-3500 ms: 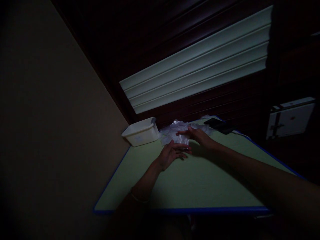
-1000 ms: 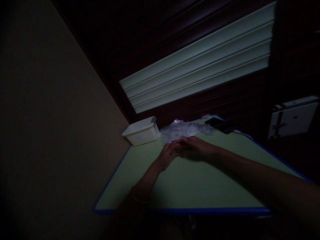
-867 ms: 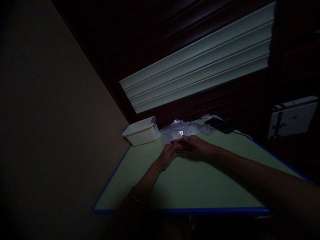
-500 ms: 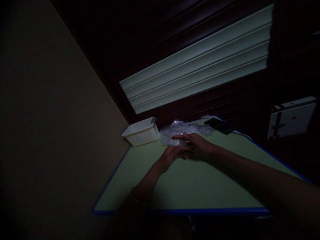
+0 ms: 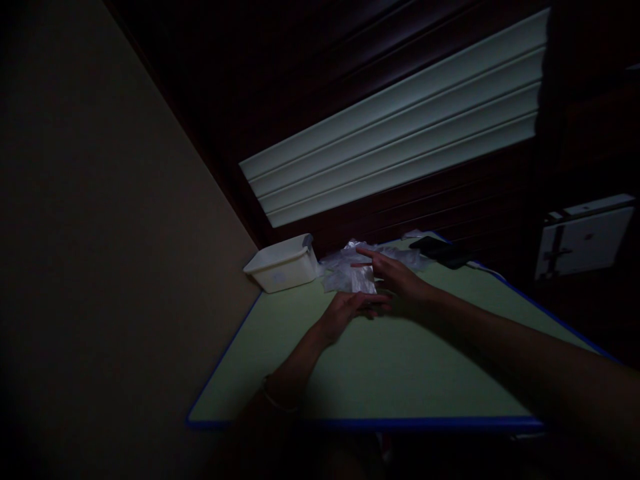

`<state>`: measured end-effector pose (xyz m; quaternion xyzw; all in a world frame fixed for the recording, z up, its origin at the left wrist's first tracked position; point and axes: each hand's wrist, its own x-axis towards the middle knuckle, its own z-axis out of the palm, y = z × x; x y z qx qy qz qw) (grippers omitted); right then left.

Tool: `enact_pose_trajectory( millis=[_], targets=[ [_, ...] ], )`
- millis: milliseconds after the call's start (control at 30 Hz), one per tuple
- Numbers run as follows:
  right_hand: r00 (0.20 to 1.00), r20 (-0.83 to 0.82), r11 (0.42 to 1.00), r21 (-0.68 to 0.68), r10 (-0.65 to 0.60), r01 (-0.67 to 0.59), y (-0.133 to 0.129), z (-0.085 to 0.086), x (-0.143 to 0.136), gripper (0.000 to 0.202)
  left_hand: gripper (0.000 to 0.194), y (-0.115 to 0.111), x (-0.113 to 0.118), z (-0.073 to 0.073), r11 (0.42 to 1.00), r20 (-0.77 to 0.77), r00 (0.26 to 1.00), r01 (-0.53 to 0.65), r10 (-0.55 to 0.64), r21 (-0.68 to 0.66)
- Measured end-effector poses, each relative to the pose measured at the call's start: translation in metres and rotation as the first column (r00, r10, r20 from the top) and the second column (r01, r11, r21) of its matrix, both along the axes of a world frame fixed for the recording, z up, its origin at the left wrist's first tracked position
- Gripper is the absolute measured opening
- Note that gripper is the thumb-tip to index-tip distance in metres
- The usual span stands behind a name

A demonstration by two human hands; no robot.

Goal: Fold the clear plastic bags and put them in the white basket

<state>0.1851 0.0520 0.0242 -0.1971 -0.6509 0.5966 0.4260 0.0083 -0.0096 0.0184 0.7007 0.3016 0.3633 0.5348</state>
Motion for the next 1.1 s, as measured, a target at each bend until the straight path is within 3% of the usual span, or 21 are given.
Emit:
enact_pose_trajectory(
  millis=[133,333,433,600,900,1100],
  targets=[
    [0.999,-0.031,0.999,-0.043,0.022,-0.023,-0.006,0.003,-0.001,0.051,0.061,0.002,-0.001,-0.002,1.0,-0.008,1.0,-0.026,0.026,0.004],
    [0.992,0.036,0.986,-0.125,0.118,-0.113,-0.021,0.005,-0.004,0.06,0.065,0.004,-0.001,-0.002,0.998,0.007,0.998,-0.061,0.061,0.004],
    [0.995,0.035,0.99,-0.107,0.093,-0.089,-0.023,0.009,-0.002,0.062,0.058,0.002,0.0,-0.001,0.999,0.001,1.0,-0.022,0.022,0.028],
    [0.995,0.095,0.999,0.041,-0.01,0.006,-0.021,0.014,0.003,0.061,0.055,0.002,0.001,-0.003,0.999,-0.04,0.999,-0.009,0.011,0.038],
    [0.996,0.055,0.997,0.026,-0.073,0.072,-0.012,0.009,0.003,0.054,0.057,-0.003,0.003,0.002,0.999,-0.066,0.998,0.003,-0.001,0.039],
    [1.0,0.011,1.0,-0.007,-0.011,0.011,-0.001,0.004,0.004,0.054,0.06,-0.002,0.002,0.001,0.998,-0.073,0.997,0.015,-0.01,0.062]
  ],
)
